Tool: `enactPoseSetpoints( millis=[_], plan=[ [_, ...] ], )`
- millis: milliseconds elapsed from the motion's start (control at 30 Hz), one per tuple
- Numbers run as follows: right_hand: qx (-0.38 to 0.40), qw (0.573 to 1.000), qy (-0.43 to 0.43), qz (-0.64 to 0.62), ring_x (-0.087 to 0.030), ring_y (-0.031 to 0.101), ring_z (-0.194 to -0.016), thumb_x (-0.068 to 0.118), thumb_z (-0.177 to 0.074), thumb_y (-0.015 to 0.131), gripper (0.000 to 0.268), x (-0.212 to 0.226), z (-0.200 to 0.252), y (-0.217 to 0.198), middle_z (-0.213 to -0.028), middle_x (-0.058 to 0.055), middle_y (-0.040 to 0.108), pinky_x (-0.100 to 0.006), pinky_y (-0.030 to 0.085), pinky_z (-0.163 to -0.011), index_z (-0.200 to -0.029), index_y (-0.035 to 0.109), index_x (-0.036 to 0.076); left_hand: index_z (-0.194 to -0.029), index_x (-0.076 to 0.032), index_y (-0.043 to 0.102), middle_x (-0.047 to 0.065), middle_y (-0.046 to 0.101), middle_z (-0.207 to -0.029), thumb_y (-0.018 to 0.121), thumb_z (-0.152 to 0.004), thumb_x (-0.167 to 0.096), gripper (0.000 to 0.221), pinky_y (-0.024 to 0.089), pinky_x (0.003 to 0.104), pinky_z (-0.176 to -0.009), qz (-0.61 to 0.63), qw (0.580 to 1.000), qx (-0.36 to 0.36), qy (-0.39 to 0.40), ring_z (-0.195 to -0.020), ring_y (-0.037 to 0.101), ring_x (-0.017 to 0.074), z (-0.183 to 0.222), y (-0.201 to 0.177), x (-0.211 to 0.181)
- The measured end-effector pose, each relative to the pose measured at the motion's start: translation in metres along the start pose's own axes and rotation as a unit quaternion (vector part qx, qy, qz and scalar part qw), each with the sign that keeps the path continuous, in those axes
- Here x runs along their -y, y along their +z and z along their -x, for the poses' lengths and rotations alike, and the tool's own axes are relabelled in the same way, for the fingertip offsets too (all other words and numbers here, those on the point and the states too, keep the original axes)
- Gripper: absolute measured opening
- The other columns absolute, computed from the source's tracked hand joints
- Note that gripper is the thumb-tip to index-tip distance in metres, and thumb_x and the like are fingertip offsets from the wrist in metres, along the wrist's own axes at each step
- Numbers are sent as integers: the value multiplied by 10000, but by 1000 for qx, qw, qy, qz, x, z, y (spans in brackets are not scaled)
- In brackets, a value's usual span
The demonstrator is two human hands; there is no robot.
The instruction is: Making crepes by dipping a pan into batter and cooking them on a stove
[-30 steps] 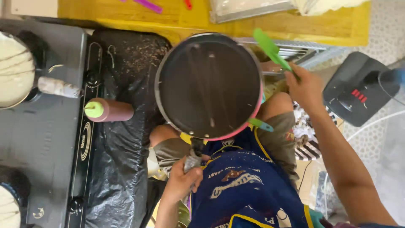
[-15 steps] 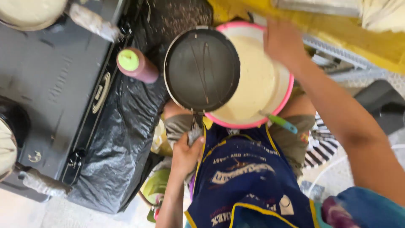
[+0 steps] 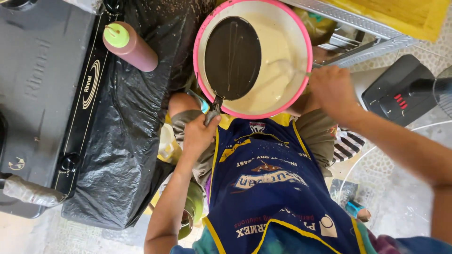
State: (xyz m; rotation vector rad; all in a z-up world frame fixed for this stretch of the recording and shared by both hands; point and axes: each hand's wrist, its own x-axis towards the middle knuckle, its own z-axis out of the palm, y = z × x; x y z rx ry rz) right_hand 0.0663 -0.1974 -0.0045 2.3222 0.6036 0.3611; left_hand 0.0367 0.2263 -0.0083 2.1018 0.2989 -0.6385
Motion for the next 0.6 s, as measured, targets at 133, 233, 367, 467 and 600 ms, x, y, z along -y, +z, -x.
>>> enactPoseSetpoints(
  millis=[133,233,367,467,600],
  plan=[
    [105,990,45,79,-139,652,-737,292,-932,635,45,-65,0,-52,-783,108,620,-285,439,-625,-946,660,326,-753,-54,536,281,609,-681,619,-956,-583,573,376,572,-629,-113,984,-76,115,-736,564,562,-14,7,11],
    [377,920,104,-40,-224,779,-979,294,-981,475,509,-97,-7,-76,-1109,32,785,-353,568,-640,-1454,599,434,-794,-80,562,212,611,-583,636,-985,-580,541,462,612,-488,-262,910,-214,240,-545,608,507,-31,12,19],
    [316,904,209,-197,-319,772,-979,294,-837,499,652,-100,6,-91,-1119,6,777,-443,567,-641,-1449,677,434,-804,-125,568,99,599,-596,615,-1021,-565,494,431,427,-367,-366,839,-281,288,-464,602,303,-62,14,22],
    [217,927,218,-215,-274,755,-918,285,-851,568,616,-86,14,-97,-1017,23,744,-420,526,-569,-1432,725,416,-833,-96,609,120,675,-666,577,-991,-555,487,492,389,-490,-159,975,-95,123,-512,648,281,-44,-10,-34],
    [-36,974,190,-117,-119,626,-720,315,-697,679,680,-62,8,-101,-781,125,552,-250,428,-572,-1349,832,433,-823,-71,617,74,630,-619,615,-986,-446,409,415,275,-390,175,977,106,-60,-429,557,160,-41,-9,-56]
  ],
)
